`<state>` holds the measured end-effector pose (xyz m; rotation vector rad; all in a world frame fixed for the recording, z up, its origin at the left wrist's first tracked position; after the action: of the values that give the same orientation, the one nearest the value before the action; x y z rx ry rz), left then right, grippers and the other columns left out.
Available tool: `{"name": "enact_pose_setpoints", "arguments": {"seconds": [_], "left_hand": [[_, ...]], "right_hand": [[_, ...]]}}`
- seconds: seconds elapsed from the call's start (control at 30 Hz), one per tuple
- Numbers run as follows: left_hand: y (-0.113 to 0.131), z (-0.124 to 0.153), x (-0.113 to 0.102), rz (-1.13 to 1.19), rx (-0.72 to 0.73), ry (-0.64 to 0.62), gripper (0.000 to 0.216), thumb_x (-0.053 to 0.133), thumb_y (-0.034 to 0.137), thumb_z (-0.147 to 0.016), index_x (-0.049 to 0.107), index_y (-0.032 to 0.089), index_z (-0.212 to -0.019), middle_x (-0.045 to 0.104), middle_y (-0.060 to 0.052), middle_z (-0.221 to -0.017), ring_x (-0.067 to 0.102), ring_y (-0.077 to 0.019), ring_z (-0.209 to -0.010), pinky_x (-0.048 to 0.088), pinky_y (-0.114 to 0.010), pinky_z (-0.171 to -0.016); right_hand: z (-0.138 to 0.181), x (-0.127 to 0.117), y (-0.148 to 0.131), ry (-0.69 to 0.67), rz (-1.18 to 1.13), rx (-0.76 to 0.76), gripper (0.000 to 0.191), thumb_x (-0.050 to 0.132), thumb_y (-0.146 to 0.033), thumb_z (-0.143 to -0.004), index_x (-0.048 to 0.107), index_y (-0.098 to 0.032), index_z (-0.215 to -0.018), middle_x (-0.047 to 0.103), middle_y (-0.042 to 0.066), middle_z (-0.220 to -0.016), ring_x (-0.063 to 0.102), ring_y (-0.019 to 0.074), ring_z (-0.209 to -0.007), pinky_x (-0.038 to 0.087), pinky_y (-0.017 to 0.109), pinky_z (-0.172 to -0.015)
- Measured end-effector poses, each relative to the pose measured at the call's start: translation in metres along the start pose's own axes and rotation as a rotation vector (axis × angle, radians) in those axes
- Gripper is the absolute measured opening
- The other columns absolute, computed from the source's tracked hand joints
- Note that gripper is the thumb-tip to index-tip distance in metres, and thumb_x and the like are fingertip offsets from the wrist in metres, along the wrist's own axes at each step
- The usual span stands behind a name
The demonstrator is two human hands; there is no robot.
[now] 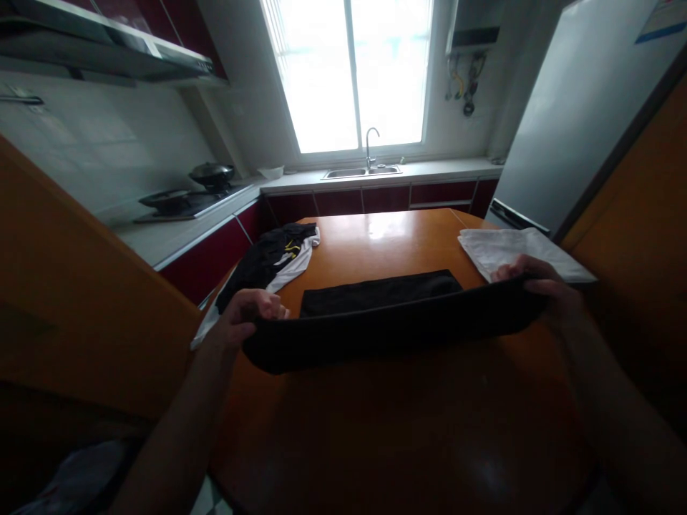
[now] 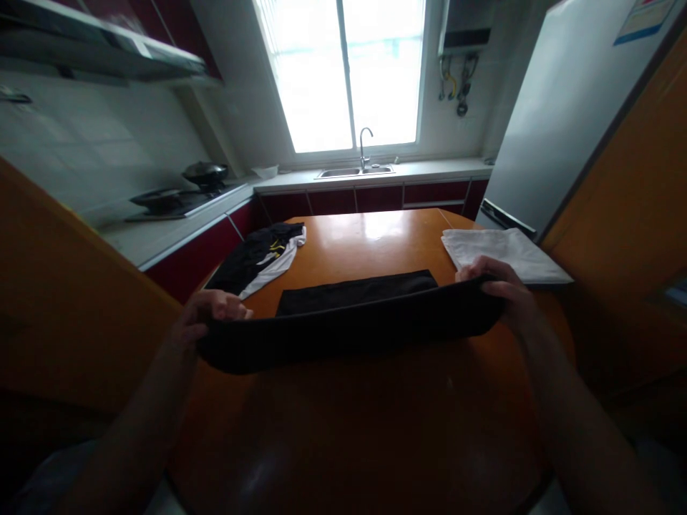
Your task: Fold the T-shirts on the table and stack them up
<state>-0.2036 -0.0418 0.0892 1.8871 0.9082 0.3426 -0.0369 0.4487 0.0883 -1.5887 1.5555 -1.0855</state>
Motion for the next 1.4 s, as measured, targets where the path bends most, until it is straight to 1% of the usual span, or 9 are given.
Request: {"name": "enact_pose_setpoints", "arguments": {"seconds": [0.13,0.23,0.3,0.43,0.53,0.67,0.87,1.07,1.4], "left_hand": [[-0.005,-0.007,-0.002,0.095,-0.110,0.053,0.039,0.087,0.047,-0.064,0.063,0.019,-0.078,0.059,-0.002,-0.070,0.061,-0.0177,-0.066,0.052,-0.030,-0.063],[-0.019,-0.015,-0.014,-0.001,-0.301,0.166,0.042,0.090,0.045,-0.062,0.068,0.017,-0.084,0.065,-0.003,-0.077,0.061,-0.0155,-0.066,0.048,-0.023,-0.058],[-0.033,-0.019,-0.022,-0.113,-0.417,0.216,0.040,0.087,0.043,-0.065,0.071,0.017,-0.089,0.069,-0.004,-0.082,0.062,-0.0154,-0.068,0.047,-0.022,-0.058],[-0.066,-0.026,-0.027,-0.395,-0.520,0.206,0.037,0.081,0.043,-0.066,0.075,0.017,-0.092,0.073,-0.004,-0.088,0.067,-0.0193,-0.081,0.051,-0.026,-0.070],[-0.089,-0.026,-0.025,-0.512,-0.565,0.167,0.036,0.076,0.044,-0.063,0.075,0.017,-0.086,0.074,-0.004,-0.081,0.067,-0.0205,-0.078,0.051,-0.028,-0.070],[-0.102,-0.028,-0.024,-0.599,-0.538,0.161,0.033,0.070,0.041,-0.063,0.075,0.016,-0.083,0.073,-0.003,-0.076,0.067,-0.0185,-0.072,0.051,-0.028,-0.068],[-0.105,-0.031,-0.030,-0.716,-0.493,0.247,0.035,0.065,0.041,-0.067,0.074,0.016,-0.089,0.074,-0.003,-0.077,0.068,-0.0192,-0.071,0.050,-0.026,-0.062],[-0.113,-0.033,-0.027,-0.803,-0.477,0.227,0.033,0.063,0.041,-0.071,0.075,0.017,-0.089,0.076,-0.006,-0.083,0.069,-0.0216,-0.074,0.052,-0.030,-0.068],[-0.126,-0.033,-0.027,-0.985,-0.405,0.147,0.032,0.057,0.034,-0.076,0.076,0.016,-0.094,0.074,-0.008,-0.087,0.068,-0.0235,-0.079,0.053,-0.034,-0.077]], "right_hand": [[-0.002,-0.013,0.016,0.148,0.121,0.142,0.018,0.074,-0.034,-0.069,0.065,-0.024,-0.081,0.062,0.001,-0.077,0.057,0.0186,-0.071,0.045,0.029,-0.062],[-0.006,-0.025,0.037,0.293,0.229,0.293,0.023,0.077,-0.036,-0.069,0.067,-0.024,-0.086,0.061,-0.002,-0.071,0.053,0.0140,-0.058,0.039,0.024,-0.051],[-0.012,-0.029,0.052,0.350,0.288,0.348,0.029,0.079,-0.039,-0.068,0.069,-0.023,-0.091,0.065,-0.002,-0.074,0.057,0.0143,-0.060,0.042,0.024,-0.051],[-0.025,-0.031,0.085,0.344,0.445,0.349,0.041,0.082,-0.043,-0.066,0.074,-0.020,-0.098,0.075,0.006,-0.091,0.068,0.0202,-0.076,0.053,0.029,-0.064],[-0.033,-0.033,0.112,0.314,0.551,0.349,0.037,0.084,-0.042,-0.063,0.076,-0.017,-0.090,0.076,0.008,-0.087,0.070,0.0229,-0.079,0.056,0.033,-0.070],[-0.043,-0.042,0.134,0.328,0.654,0.314,0.028,0.082,-0.035,-0.064,0.076,-0.018,-0.085,0.077,0.008,-0.085,0.071,0.0235,-0.081,0.056,0.034,-0.074],[-0.067,-0.051,0.145,0.307,0.737,0.293,0.026,0.078,-0.031,-0.068,0.076,-0.016,-0.089,0.077,0.009,-0.085,0.071,0.0226,-0.080,0.056,0.033,-0.075],[-0.078,-0.050,0.164,0.233,0.910,0.313,0.020,0.073,-0.027,-0.072,0.075,-0.014,-0.087,0.077,0.008,-0.082,0.071,0.0209,-0.075,0.056,0.033,-0.073],[-0.079,-0.047,0.169,0.186,1.044,0.310,0.024,0.071,-0.030,-0.078,0.075,-0.013,-0.095,0.077,0.011,-0.092,0.071,0.0225,-0.085,0.055,0.035,-0.083]]}}
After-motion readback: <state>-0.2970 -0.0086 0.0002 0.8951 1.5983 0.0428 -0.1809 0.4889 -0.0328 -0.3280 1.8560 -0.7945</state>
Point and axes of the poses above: each hand's wrist, its own z-axis away from the middle knuckle, its own x-axis out of the palm, y = z × x, the point moved 6 cm from there along -z, towards the middle knuckle
